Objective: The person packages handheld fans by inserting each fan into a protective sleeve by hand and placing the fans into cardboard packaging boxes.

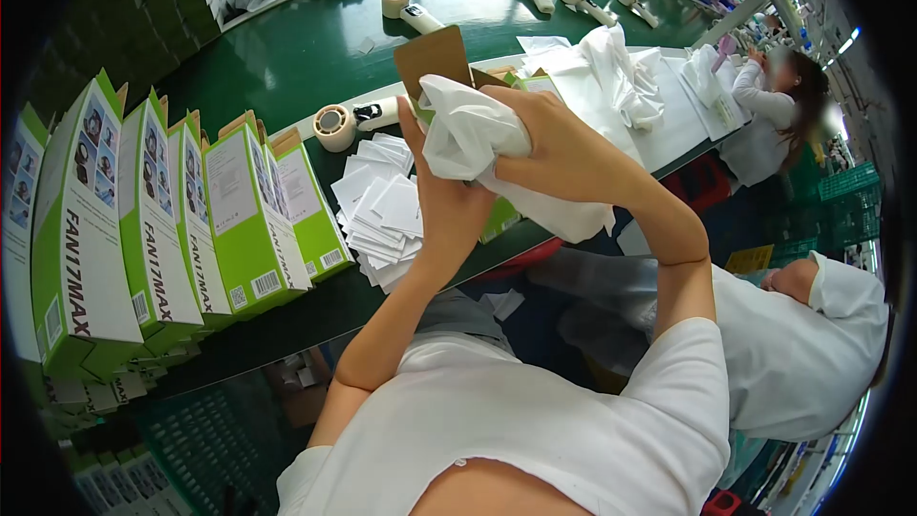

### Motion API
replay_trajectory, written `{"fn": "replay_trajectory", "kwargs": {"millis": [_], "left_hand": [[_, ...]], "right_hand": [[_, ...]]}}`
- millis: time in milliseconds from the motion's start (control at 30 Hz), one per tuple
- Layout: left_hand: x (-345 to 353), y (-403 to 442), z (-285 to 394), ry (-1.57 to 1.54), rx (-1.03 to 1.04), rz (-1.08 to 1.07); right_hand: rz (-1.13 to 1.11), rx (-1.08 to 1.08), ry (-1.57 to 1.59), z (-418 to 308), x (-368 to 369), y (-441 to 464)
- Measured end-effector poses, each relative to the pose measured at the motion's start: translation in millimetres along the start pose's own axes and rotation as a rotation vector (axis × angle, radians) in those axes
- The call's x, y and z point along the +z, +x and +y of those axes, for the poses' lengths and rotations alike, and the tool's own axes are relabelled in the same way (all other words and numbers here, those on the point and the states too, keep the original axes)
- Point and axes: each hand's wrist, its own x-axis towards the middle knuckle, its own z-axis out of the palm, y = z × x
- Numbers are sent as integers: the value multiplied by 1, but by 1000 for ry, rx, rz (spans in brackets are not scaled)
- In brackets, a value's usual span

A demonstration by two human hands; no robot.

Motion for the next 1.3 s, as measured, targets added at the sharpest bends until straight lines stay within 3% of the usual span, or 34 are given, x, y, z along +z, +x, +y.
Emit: {"fn": "replay_trajectory", "kwargs": {"millis": [33,100,167,200,267,333,467,600,667,700,767,800,933,1033,1100,1133,1267,1300], "left_hand": [[-1,8,7,-4,-3,-4],[-5,20,19,264,335,104],[-16,26,30,233,283,37],[-23,29,34,210,231,-23],[-34,34,39,169,132,-141],[-43,29,39,370,216,-257],[-49,1,46,282,141,-387],[-61,-16,42,7,22,-288],[-65,-17,43,8,13,-279],[-67,-19,43,3,2,-277],[-70,-22,43,-9,-22,-275],[-70,-23,42,-8,-28,-273],[-65,-23,39,-152,-167,-139],[-66,-27,43,-38,-82,-182],[-67,-33,47,373,212,-308],[-65,-37,50,388,219,-301],[-62,-55,47,444,333,-273],[-63,-58,48,446,332,-269]], "right_hand": [[36,-66,60,-6,-1,-5],[111,-200,175,-12,-4,-13],[317,-139,454,-8,-13,-13],[321,-138,447,-13,-18,-11],[384,-315,1141,-31,-30,-3],[402,-315,1155,-35,-38,8],[442,-313,1209,-37,-44,28],[674,-469,975,-10,-15,35],[692,-492,597,-5,1,28],[687,-491,603,-7,3,23],[352,-348,194,-13,3,12],[349,-345,199,-15,5,9],[-173,-253,-299,-24,10,0],[-253,-370,-250,-16,8,-18],[-236,-354,-130,-13,7,-25],[-245,-362,-126,-16,10,-29],[158,168,576,-30,23,-52],[113,72,592,-23,32,-59]]}}
